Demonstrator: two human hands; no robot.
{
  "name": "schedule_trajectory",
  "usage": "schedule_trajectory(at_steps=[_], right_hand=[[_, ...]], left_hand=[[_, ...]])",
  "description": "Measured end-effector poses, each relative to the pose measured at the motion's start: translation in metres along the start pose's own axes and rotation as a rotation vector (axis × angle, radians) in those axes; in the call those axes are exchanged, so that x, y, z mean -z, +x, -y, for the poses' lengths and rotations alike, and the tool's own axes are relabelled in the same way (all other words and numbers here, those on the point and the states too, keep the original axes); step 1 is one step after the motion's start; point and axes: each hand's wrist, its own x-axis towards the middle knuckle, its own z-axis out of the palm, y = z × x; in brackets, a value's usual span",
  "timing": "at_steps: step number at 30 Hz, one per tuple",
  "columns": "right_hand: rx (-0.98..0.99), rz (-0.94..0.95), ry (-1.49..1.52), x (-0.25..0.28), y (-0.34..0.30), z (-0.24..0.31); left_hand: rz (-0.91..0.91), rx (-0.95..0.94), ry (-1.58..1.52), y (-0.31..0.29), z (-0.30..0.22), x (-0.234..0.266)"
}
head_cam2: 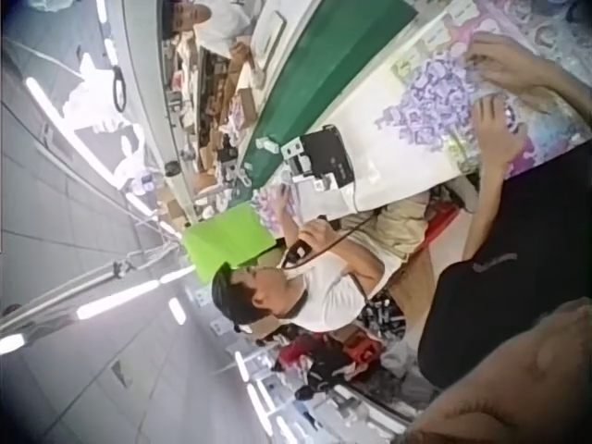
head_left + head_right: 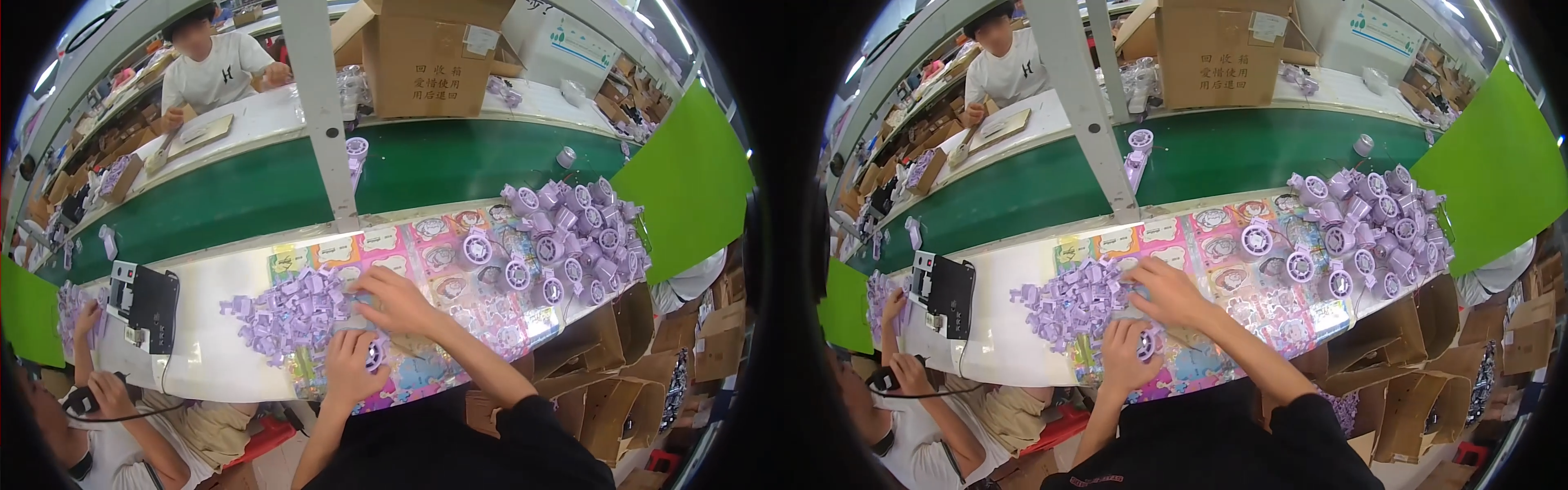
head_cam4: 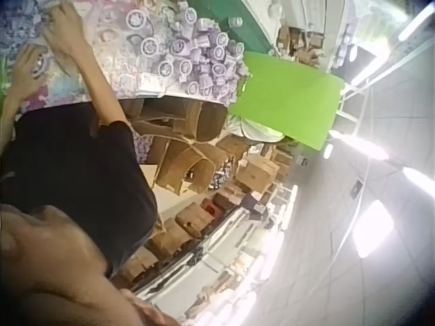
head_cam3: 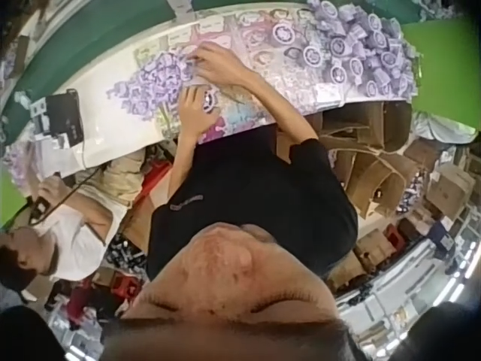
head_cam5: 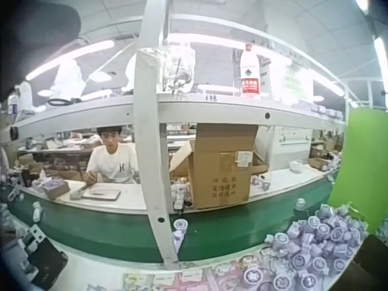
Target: The person assembles portable fans by attaching plastic components to fan head units and fitting them into plastic handles by hand, placing the assembled parts onto the table and conveyor belt.
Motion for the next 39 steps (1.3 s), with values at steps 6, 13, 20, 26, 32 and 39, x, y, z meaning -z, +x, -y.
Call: schedule_trajectory(at_steps=[6,13,20,26,32,39], right_hand=[[-0.061,0.178,-0.124,-0.039,0.032,-0.003],[-0.405,-0.082,0.469,0.003,0.010,0.013],[-0.519,0.021,0.427,0.000,-0.056,0.016],[-0.639,-0.004,0.460,-0.012,-0.060,0.007],[-0.559,0.122,0.461,-0.004,-0.060,0.017],[-0.579,-0.012,0.572,0.010,-0.082,0.057]], left_hand=[[-0.006,-0.027,-0.014,0.001,0.002,-0.007],[0.009,0.094,0.001,-0.004,0.005,-0.005],[-0.006,0.041,0.006,-0.001,0.005,-0.006],[-0.016,-0.016,-0.011,0.001,0.001,-0.009],[0.019,-0.069,-0.022,0.000,-0.005,0.004],[0.141,0.419,-0.858,-0.008,-0.002,0.016]])
